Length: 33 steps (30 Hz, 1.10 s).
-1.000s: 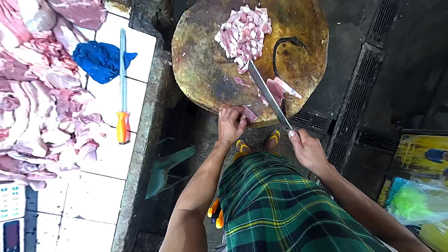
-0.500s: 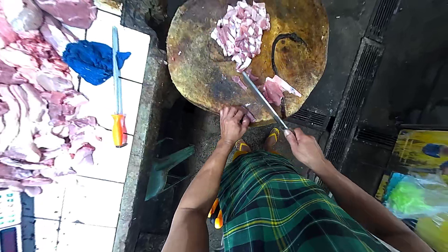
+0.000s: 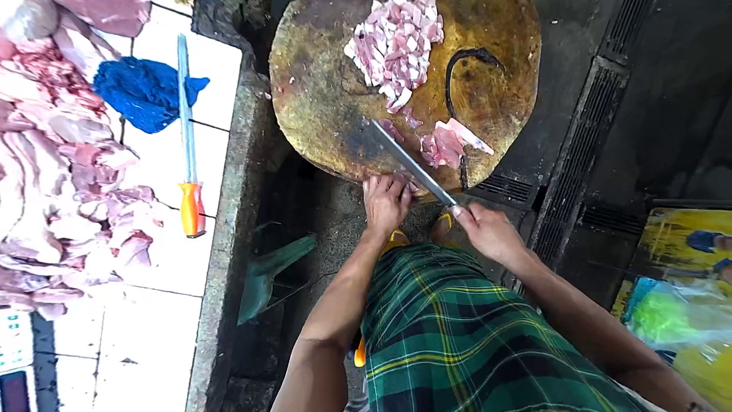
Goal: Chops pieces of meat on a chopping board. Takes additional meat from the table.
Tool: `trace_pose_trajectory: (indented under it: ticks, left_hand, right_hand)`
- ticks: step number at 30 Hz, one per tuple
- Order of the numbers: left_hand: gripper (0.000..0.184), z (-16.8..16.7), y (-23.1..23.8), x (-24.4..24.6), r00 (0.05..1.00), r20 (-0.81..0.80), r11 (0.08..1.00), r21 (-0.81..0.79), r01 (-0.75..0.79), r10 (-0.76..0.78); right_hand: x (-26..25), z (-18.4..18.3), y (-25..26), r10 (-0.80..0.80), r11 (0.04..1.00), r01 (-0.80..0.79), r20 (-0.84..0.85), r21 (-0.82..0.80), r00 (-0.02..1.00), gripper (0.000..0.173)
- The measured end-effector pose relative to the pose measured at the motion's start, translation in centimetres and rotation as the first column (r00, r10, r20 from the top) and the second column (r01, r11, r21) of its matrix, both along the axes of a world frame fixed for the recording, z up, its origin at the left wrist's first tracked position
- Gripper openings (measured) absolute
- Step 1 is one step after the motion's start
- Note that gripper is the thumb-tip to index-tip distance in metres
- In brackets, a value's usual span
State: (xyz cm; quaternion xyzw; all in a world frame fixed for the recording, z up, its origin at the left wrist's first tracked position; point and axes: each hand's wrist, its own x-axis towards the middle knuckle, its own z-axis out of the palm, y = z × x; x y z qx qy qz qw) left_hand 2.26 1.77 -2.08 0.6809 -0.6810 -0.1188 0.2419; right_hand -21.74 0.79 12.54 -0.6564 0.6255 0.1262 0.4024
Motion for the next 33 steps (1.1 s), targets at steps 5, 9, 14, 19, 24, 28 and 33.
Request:
trace_pose_trajectory:
  ticks: [5,9,14,19,24,28,33]
  left_hand:
    - [0.029,3.4,-5.5,-1.0,0.992,-0.119,0.995,0.097,-0.034,0.045]
    - [0.032,6.6,-11.8,-3.5,0.990,-0.121,0.979,0.196,-0.049,0.073]
    - [0.058,7.8,-17.5,-7.8,0.975,0.119,0.872,0.478,0.110,-0.189]
    - [0.040,8.2,-17.3,-8.5,0.954,0.147,0.852,0.500,0.155,-0.260]
    - [0.016,12.5,-16.0,-8.0,0.984,-0.138,0.879,0.448,0.164,-0.114]
    - [0.053,10.2,-16.8,-8.8,0.976,0.104,0.801,0.591,0.093,-0.191]
    - [0.051,7.8,-18.4,-10.1,0.832,0.379,0.797,0.592,0.118,-0.405]
  right_hand:
    - [-4.6,-1.7,-1.3,-0.162,0.917,0.203,0.146,-0.342,0.976,0.058]
    - [-8.3,-7.6,-1.7,-0.257,0.864,0.320,0.207,-0.388,0.944,0.057]
    - [-10.3,-9.6,-3.9,-0.422,0.870,0.489,0.426,-0.057,0.800,0.067]
    - [-12.3,-6.0,-4.9,-0.403,0.883,0.465,0.410,-0.059,0.818,0.071]
    - [-15.5,-7.4,-6.7,-0.317,0.927,0.365,0.336,-0.089,0.887,0.076]
    - [-16.3,-8.4,-8.8,-0.389,0.915,0.397,0.409,0.069,0.825,0.073]
    - [-15.9,-8.4,-8.9,-0.397,0.913,0.403,0.379,0.066,0.836,0.073]
